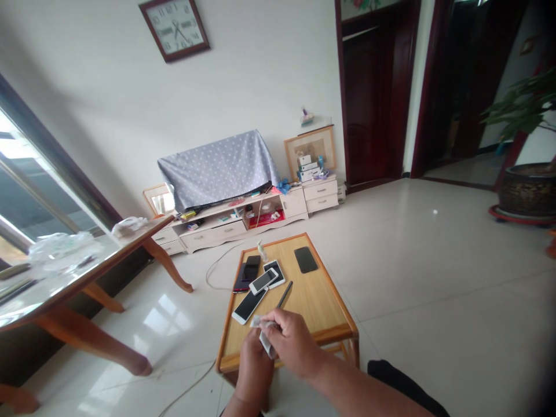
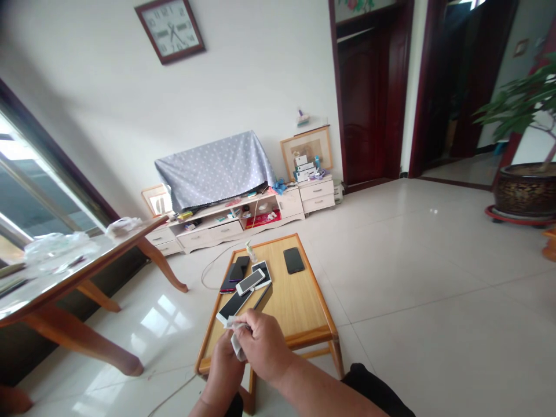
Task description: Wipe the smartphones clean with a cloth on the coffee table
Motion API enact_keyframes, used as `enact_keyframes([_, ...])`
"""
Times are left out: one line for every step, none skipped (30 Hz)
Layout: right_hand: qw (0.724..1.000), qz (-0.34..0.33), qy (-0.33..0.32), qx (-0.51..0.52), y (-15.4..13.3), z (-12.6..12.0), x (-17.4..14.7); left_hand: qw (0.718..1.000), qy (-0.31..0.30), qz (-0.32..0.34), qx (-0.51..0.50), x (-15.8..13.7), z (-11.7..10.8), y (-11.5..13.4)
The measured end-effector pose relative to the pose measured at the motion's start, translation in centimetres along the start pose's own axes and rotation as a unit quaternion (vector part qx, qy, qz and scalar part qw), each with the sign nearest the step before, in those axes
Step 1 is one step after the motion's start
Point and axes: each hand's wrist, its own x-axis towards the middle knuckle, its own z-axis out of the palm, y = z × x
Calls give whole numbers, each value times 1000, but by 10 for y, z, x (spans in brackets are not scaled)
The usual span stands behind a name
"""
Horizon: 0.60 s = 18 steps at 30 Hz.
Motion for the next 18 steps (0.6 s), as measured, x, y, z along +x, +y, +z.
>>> enact_keyframes([1000,-4,14,-8,3,-5,5,1000,0,3,-7,-1,-1,2])
enact_keyframes([999,-5,39,-15,6,-12,12,1000,1,6,-14,-1,-2,4])
enact_keyframes([997,-1,70,-23,10,-19,20,1000,2,7,-19,-2,-2,7])
enact_keyframes([994,5,102,-33,14,-25,27,1000,4,6,-21,-3,-3,9])
enact_keyframes([991,11,124,-43,16,-29,31,1000,8,4,-21,-4,-4,9])
enact_keyframes([989,16,134,-54,17,-29,33,1000,10,2,-19,-5,-4,9])
enact_keyframes([989,17,131,-64,17,-26,31,1000,10,2,-19,-5,-4,6])
enact_keyframes([991,15,114,-74,15,-21,26,1000,5,2,-17,-6,-4,3])
enact_keyframes([992,10,89,-84,13,-13,20,1000,-1,3,-13,-6,-4,-1])
enact_keyframes([994,0,59,-96,10,-6,13,1000,-5,2,-8,-7,-4,-5])
enact_keyframes([993,-8,32,-111,8,0,7,1000,-7,1,-4,-7,-4,-9])
enact_keyframes([992,-14,22,-124,6,4,4,1000,-7,1,-1,-8,-5,-11])
enact_keyframes([991,-14,15,-130,6,5,4,1000,-7,1,-1,-8,-5,-12])
enact_keyframes([991,-8,23,-131,6,3,7,1000,-7,2,-3,-8,-6,-11])
enact_keyframes([991,1,41,-131,7,-2,12,1000,-10,2,-7,-8,-8,-9])
enact_keyframes([989,15,65,-131,9,-7,17,1000,-14,2,-11,-8,-9,-7])
enact_keyframes([986,24,90,-138,10,-12,23,1000,-16,0,-14,-8,-10,-4])
enact_keyframes([984,30,105,-143,11,-14,26,1000,-17,-3,-16,-7,-11,-2])
